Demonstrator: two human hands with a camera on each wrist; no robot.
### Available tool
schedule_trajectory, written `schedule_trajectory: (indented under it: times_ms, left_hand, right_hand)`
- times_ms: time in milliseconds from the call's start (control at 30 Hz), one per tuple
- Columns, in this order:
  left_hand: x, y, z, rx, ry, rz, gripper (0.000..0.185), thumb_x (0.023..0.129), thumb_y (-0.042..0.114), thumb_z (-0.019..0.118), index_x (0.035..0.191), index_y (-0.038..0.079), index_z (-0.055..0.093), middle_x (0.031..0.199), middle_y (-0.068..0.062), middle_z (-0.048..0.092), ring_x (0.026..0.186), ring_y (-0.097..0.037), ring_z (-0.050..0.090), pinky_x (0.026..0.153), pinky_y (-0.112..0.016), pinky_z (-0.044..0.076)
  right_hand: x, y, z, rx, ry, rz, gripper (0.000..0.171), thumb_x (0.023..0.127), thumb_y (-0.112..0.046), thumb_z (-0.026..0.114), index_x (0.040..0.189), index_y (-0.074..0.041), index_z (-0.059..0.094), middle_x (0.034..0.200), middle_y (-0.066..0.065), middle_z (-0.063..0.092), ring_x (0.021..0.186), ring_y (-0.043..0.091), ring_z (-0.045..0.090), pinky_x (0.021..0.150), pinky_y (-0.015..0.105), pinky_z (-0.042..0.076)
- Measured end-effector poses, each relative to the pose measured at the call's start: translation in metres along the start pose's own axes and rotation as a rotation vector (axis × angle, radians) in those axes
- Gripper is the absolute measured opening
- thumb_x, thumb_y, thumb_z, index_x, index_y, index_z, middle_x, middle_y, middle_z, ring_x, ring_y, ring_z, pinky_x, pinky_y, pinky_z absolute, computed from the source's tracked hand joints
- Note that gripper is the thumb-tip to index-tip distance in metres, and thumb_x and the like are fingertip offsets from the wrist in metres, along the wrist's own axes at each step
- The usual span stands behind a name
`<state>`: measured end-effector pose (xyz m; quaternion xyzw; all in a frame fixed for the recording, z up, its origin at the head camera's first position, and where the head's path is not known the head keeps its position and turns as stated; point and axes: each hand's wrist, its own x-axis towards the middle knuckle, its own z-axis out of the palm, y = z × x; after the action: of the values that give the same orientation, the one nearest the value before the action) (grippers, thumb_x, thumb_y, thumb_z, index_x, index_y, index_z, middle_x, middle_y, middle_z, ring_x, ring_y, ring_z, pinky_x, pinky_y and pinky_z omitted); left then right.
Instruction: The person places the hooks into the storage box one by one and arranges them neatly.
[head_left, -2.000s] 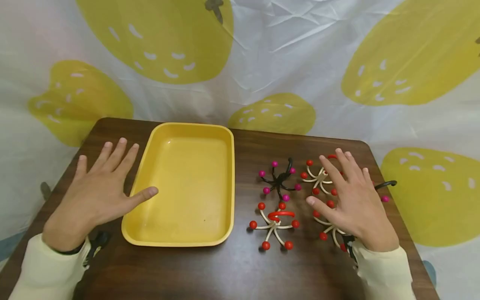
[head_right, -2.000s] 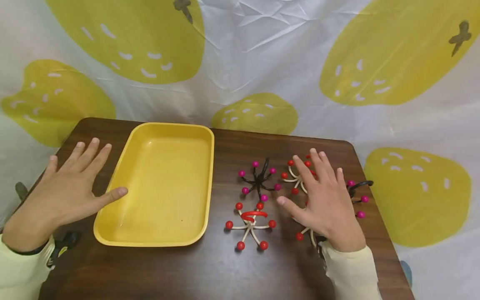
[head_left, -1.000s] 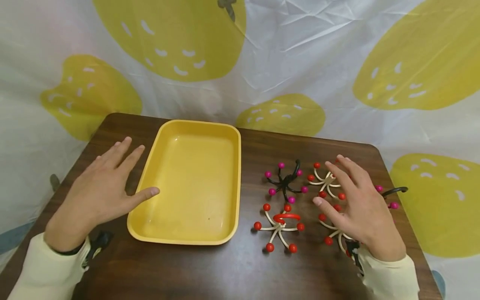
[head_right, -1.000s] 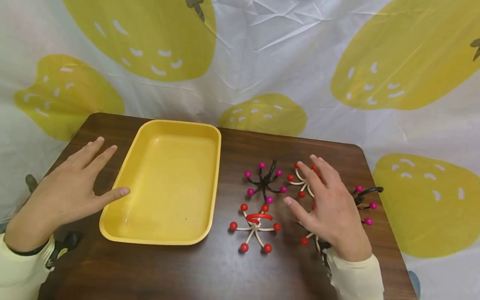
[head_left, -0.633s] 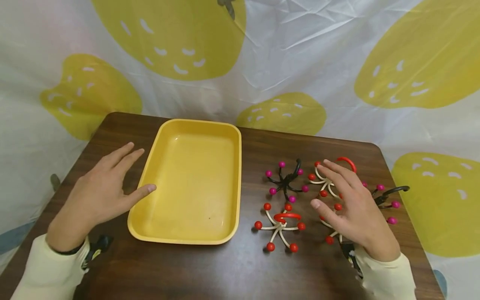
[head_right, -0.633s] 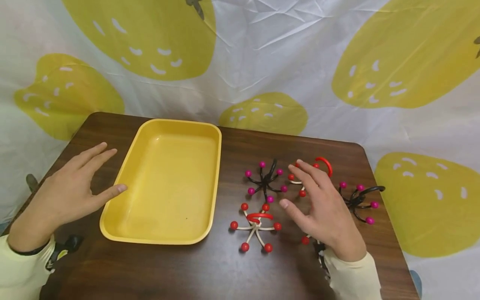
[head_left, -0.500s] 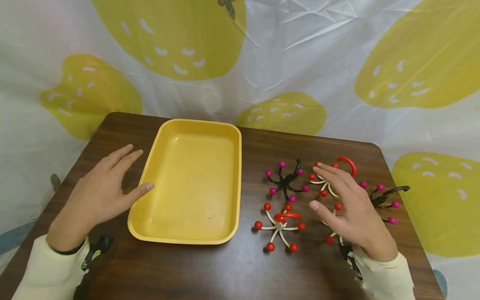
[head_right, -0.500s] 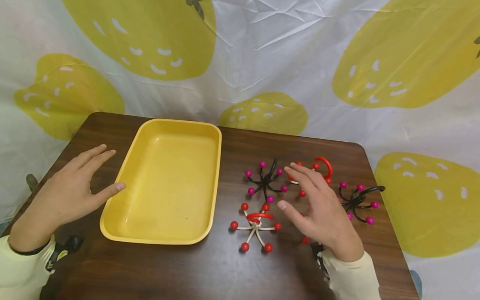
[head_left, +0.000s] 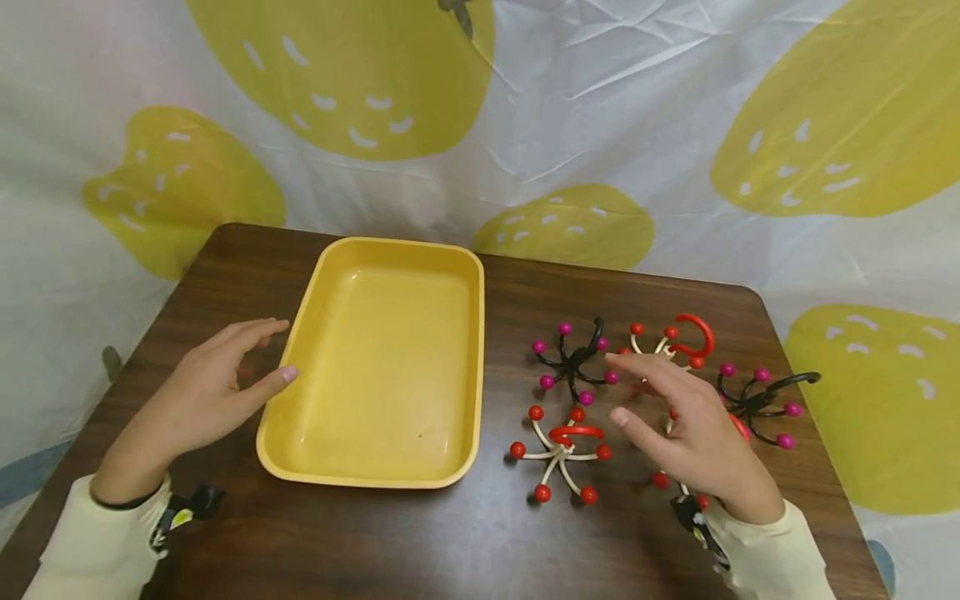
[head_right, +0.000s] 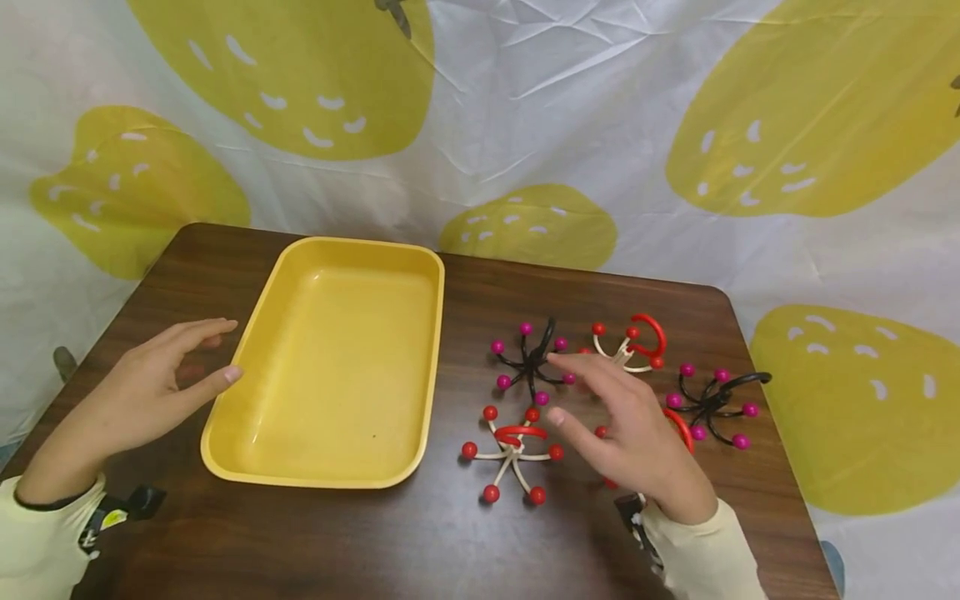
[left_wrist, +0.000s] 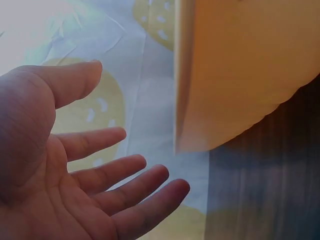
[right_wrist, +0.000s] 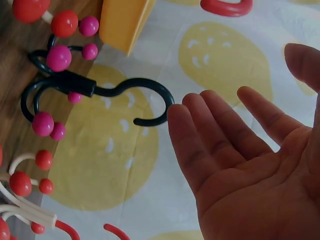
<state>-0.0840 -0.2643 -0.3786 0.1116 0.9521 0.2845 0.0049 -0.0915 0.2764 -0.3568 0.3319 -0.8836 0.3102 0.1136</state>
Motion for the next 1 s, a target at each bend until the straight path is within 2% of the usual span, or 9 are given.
schedule_trajectory:
  times_ms: [133,200,333,433,533,667,900,1000]
  left_hand:
    - [0.001,-0.004,0.004,-0.043,-0.007,-0.025,0.067,0.103,0.044,0.068,0.157,0.011,0.048,0.144,-0.021,0.058,0.114,-0.039,0.067,0.078,-0.047,0.060]
    - [0.002,-0.005,0.006,-0.055,-0.009,-0.044,0.066,0.104,0.045,0.067,0.157,0.011,0.048,0.143,-0.021,0.059,0.113,-0.038,0.068,0.077,-0.043,0.060]
    - [0.002,-0.008,0.011,-0.066,0.006,-0.069,0.063,0.104,0.044,0.066,0.155,0.009,0.051,0.142,-0.021,0.063,0.112,-0.037,0.070,0.072,-0.030,0.051]
    - [0.003,-0.008,0.013,-0.116,0.005,-0.091,0.062,0.105,0.041,0.066,0.155,0.008,0.050,0.149,-0.020,0.060,0.121,-0.039,0.069,0.078,-0.031,0.054]
    - [0.004,-0.007,0.015,-0.167,-0.002,-0.132,0.065,0.105,0.041,0.066,0.157,0.007,0.048,0.155,-0.021,0.053,0.124,-0.041,0.068,0.083,-0.032,0.058]
    - [0.005,-0.008,0.018,-0.208,-0.003,-0.173,0.065,0.105,0.039,0.067,0.157,0.006,0.046,0.156,-0.024,0.050,0.124,-0.042,0.068,0.080,-0.026,0.058]
    - [0.008,-0.014,0.025,-0.256,-0.021,-0.163,0.057,0.108,0.025,0.064,0.157,0.003,0.046,0.148,-0.024,0.060,0.124,-0.042,0.067,0.079,-0.015,0.053]
    - [0.009,-0.016,0.027,-0.272,-0.018,-0.147,0.054,0.109,0.018,0.061,0.158,0.000,0.045,0.146,-0.026,0.061,0.122,-0.041,0.067,0.078,-0.015,0.054]
  right_hand:
    - [-0.001,-0.001,0.004,0.088,-0.022,0.018,0.069,0.083,-0.002,0.086,0.146,-0.017,0.062,0.135,-0.004,0.069,0.110,0.007,0.069,0.095,0.015,0.053]
    - [-0.002,-0.001,0.007,0.127,-0.038,0.037,0.067,0.083,-0.001,0.087,0.144,-0.015,0.064,0.135,-0.003,0.070,0.111,0.008,0.070,0.095,0.017,0.056]
    - [-0.002,-0.002,0.011,0.180,-0.068,0.048,0.062,0.082,0.000,0.088,0.139,-0.013,0.067,0.132,0.000,0.072,0.109,0.010,0.073,0.094,0.022,0.059]
    - [-0.002,-0.001,0.014,0.209,-0.085,0.041,0.057,0.083,0.000,0.087,0.136,-0.014,0.069,0.128,-0.001,0.074,0.106,0.010,0.074,0.091,0.024,0.061]
    - [-0.001,0.000,0.018,0.240,-0.106,0.034,0.054,0.085,-0.001,0.086,0.135,-0.014,0.070,0.122,-0.004,0.076,0.102,0.010,0.074,0.086,0.026,0.062]
    - [-0.001,0.001,0.022,0.270,-0.125,0.030,0.051,0.087,0.000,0.084,0.134,-0.012,0.071,0.115,-0.005,0.078,0.096,0.009,0.075,0.082,0.027,0.062]
    - [-0.003,0.002,0.027,0.310,-0.118,0.004,0.046,0.086,0.004,0.083,0.128,-0.014,0.075,0.114,-0.003,0.078,0.090,0.009,0.075,0.074,0.026,0.062]
    - [-0.003,0.002,0.028,0.314,-0.107,-0.013,0.045,0.085,0.005,0.083,0.126,-0.014,0.076,0.114,-0.002,0.079,0.089,0.008,0.075,0.073,0.024,0.061]
